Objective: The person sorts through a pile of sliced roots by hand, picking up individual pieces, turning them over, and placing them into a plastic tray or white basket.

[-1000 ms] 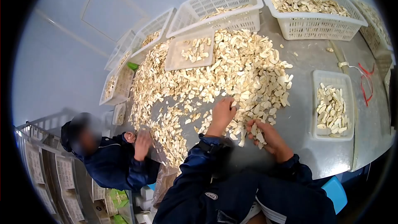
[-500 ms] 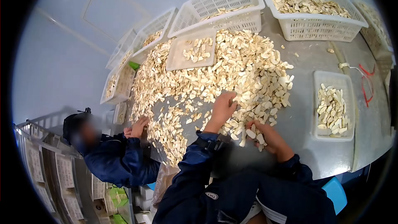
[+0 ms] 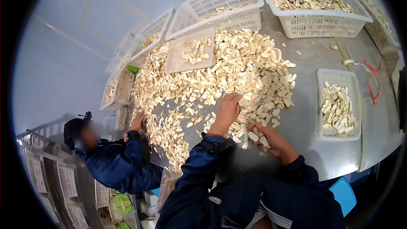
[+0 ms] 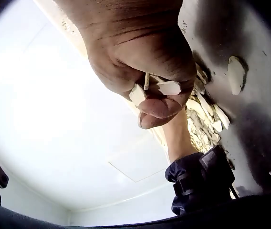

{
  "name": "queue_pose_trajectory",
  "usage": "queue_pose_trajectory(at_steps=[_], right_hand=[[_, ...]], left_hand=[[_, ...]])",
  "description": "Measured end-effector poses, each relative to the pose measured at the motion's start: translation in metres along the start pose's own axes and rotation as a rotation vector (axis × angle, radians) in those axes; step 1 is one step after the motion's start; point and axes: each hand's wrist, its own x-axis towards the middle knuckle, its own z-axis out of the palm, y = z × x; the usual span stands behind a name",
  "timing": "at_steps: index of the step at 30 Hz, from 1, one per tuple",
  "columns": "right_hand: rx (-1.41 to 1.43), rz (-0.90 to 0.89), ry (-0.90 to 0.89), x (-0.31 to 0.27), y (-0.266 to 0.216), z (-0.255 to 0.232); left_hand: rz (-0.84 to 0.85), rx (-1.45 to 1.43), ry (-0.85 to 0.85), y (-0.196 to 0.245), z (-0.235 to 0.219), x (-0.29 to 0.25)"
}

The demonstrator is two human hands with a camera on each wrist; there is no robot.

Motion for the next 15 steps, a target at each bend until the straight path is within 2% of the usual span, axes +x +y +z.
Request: queue_pose_trajectory(at_steps=[3, 9, 12, 15], right_hand=[[0.006, -0.022, -0.023, 0.003, 0.003, -0.005], [0.023, -0.048, 0.06, -0.001, -0.003, -0.008], [0.127, -0.176, 0.101, -0.017, -0.026, -0.016], [0.075, -0.427, 0.294, -0.053, -0.061, -0.022]], left_hand=[[0.011, 0.01, -0.013, -0.006, 0.004, -0.003], [0.03, 0.141, -0.067, 0.002, 0.009, 0.001], [0.035, 0.15, -0.087, 0.009, 0.004, 0.001], [0.047, 0.123, -0.081, 0.011, -0.001, 0.0]])
